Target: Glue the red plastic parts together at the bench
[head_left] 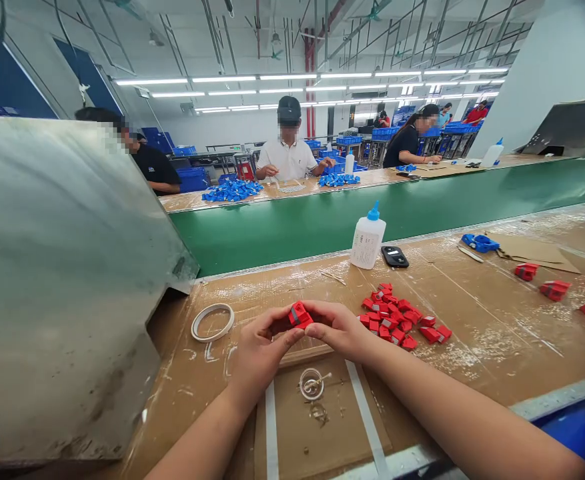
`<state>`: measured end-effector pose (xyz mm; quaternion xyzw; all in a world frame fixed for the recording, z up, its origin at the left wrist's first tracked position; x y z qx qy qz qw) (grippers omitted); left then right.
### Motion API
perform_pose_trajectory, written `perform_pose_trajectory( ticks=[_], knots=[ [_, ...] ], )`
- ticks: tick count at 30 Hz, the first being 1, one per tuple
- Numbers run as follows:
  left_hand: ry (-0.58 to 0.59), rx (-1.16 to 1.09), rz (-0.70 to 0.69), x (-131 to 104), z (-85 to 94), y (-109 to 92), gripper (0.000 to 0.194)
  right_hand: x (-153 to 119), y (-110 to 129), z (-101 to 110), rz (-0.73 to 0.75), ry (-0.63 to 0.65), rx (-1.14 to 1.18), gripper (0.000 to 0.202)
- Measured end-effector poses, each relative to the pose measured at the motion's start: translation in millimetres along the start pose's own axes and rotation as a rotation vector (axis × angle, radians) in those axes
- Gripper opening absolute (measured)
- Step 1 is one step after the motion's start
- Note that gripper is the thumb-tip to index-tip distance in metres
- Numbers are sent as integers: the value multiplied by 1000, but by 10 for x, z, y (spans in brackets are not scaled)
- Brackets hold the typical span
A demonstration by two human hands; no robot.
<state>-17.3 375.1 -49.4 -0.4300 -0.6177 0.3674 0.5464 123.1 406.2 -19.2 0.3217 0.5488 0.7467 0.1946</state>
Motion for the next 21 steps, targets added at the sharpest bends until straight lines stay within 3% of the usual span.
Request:
perform_pose_trajectory(
  ticks=[7, 12, 17, 21],
  knots=[
    [43, 51, -35, -19, 15, -19, 32, -24, 40, -33, -24, -42, 12, 32],
    [57, -22, -14, 72, 71, 98, 34, -24, 128, 41, 45, -169, -252, 30],
    [143, -193, 63, 116, -51, 206, 56, -63, 231, 154, 170, -295, -510, 42],
    [156, -299, 173, 83, -137, 257, 49, -93, 268, 183, 187, -334, -633, 51]
  ],
)
Point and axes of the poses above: each hand's wrist, its own x-axis towards the middle knuckle, its own z-axis out of the back of the hand, y = z × x, the point moved 7 cm from there along x, towards the middle knuckle, and after that the axes turned 2 degrees about -z, right-handed, at the moved point
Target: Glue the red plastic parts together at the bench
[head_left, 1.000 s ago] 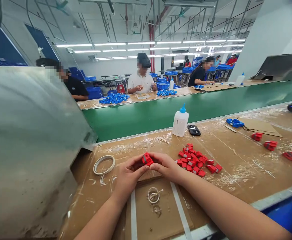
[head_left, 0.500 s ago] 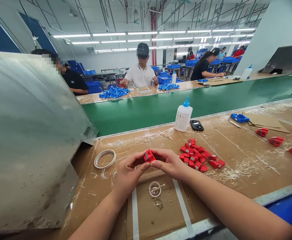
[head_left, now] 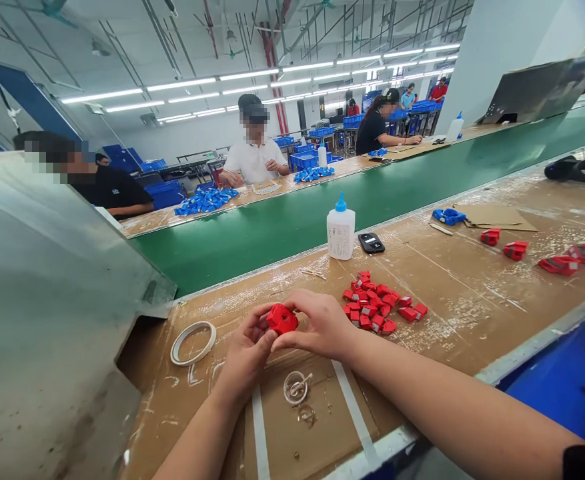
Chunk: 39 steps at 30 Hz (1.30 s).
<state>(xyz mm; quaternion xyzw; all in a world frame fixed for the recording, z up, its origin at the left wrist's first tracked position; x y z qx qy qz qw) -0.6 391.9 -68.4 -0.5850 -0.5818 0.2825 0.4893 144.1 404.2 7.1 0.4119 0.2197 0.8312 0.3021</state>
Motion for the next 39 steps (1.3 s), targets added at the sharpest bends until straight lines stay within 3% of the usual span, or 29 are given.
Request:
perform_pose_trajectory(
  ticks=[5, 11, 15, 22, 27, 30, 33, 39],
  knots=[
    [-65, -109, 25, -9, 59, 3, 48, -16, 78, -32, 84, 91, -63, 48],
    [7, 23, -104, -26, 74, -69, 54, -14, 152, -57, 205, 117, -136, 43],
    [-13, 138, -176, -73, 69, -159, 58, -8, 181, -43, 261, 125, -157, 44],
    [-133, 319, -241, -101, -28, -312, 42, -31, 178, -37, 150, 199, 119, 58],
    [-148, 418, -229, -99, -53, -350, 43, -21, -1, -79, -24, 179, 301, 78],
    [-143, 532, -223, -103, -79, -394, 39, -4, -41, -119, -10, 266, 316, 88],
    [-113, 644, -223, -105, -135, -434, 29, 6, -56, -155, 33, 333, 304, 85],
    [-44, 611, -208, -103, -249, -514, 10, 4, -138, -189, 13, 274, 282, 74]
  ],
)
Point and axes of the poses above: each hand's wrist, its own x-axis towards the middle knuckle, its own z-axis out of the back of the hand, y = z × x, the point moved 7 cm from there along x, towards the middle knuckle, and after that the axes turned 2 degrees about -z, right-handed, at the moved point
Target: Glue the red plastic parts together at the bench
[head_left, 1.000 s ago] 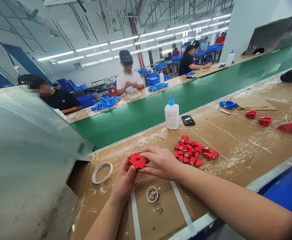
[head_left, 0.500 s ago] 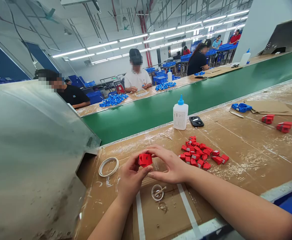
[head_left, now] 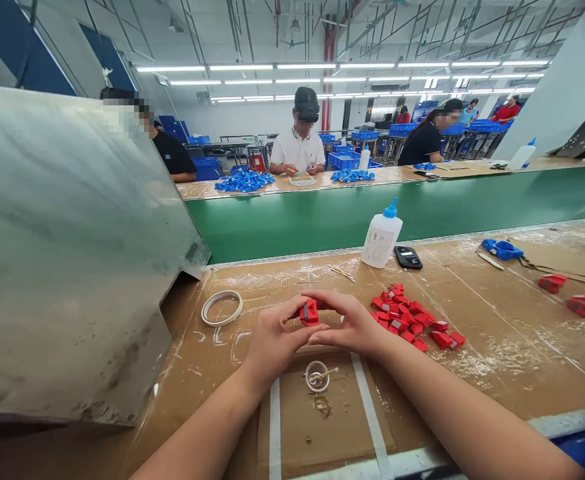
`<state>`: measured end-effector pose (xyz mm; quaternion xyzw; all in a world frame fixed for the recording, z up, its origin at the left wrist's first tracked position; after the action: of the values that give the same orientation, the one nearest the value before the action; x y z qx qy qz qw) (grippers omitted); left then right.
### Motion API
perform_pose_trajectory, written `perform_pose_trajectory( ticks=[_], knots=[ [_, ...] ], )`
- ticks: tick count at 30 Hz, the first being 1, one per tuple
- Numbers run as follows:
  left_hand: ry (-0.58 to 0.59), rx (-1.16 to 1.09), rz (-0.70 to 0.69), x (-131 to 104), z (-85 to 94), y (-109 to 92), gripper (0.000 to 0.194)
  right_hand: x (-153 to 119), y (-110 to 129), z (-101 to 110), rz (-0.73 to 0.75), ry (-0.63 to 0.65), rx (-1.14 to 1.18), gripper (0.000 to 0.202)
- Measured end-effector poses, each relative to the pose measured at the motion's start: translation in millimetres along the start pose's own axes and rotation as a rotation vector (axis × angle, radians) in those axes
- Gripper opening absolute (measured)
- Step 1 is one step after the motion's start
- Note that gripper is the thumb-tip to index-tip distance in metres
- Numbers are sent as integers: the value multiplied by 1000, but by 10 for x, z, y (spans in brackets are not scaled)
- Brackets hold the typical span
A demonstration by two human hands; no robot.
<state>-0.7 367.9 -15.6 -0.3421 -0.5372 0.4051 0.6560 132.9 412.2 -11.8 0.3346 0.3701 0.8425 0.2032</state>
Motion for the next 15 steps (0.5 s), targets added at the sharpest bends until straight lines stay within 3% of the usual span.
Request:
perform_pose_trajectory(
  ticks=[3, 7, 12, 15],
  knots=[
    [-10, 20, -16, 11, 25, -17, 6, 6, -5, -17, -34, 19, 35, 73],
    [-13, 181, -107, -23, 79, 46, 23, 11, -30, -57, -99, 52, 133, 72],
    [-59, 469, -421, -104, 136, 30, 38, 2, -116, -195, -239, 63, 369, 78],
    [-95, 491, -602, -126, 109, -20, 51, 40, -15, -202, -234, 79, 484, 87]
  ],
)
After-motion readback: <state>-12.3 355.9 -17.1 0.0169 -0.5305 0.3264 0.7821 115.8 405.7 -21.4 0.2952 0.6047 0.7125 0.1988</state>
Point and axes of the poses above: each hand's wrist, its own x-axis towards the middle knuckle, its own z-axis out of the back of the hand, y = z × x, the point moved 7 cm from there along x, towards the middle knuckle, and after that the axes turned 2 degrees about -z, right-handed, at the moved point
